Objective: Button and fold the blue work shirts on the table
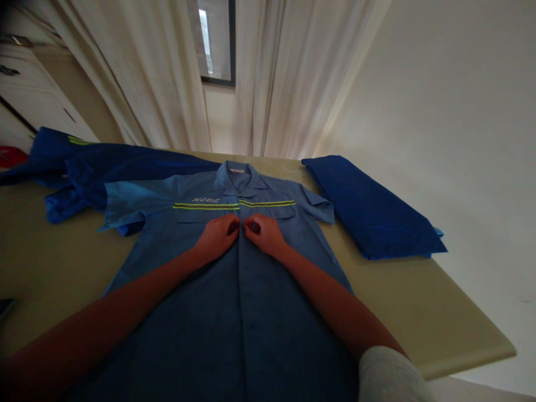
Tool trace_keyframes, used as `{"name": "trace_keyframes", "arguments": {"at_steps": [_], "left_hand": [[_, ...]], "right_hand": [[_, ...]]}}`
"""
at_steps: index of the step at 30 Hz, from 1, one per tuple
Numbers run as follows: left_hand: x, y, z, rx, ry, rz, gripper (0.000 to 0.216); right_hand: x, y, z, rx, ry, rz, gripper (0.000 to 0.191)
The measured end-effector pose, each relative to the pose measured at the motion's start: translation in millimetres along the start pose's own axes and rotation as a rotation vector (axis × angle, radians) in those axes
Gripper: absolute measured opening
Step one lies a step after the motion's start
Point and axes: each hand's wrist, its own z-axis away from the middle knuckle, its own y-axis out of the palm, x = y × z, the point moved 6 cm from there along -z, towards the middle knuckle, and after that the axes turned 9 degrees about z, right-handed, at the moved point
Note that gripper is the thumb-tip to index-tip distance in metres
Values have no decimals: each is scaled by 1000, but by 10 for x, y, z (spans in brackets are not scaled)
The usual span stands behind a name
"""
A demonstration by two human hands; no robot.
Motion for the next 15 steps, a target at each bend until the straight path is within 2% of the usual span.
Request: {"name": "trace_keyframes", "arguments": {"at_steps": [6, 15], "left_hand": [[79, -12, -15, -13, -47, 229, 8], [55, -38, -9, -31, -43, 288, 15]], "right_hand": [[-48, -17, -32, -20, 34, -26, 10], [-18, 13, -11, 2, -4, 53, 5]]}}
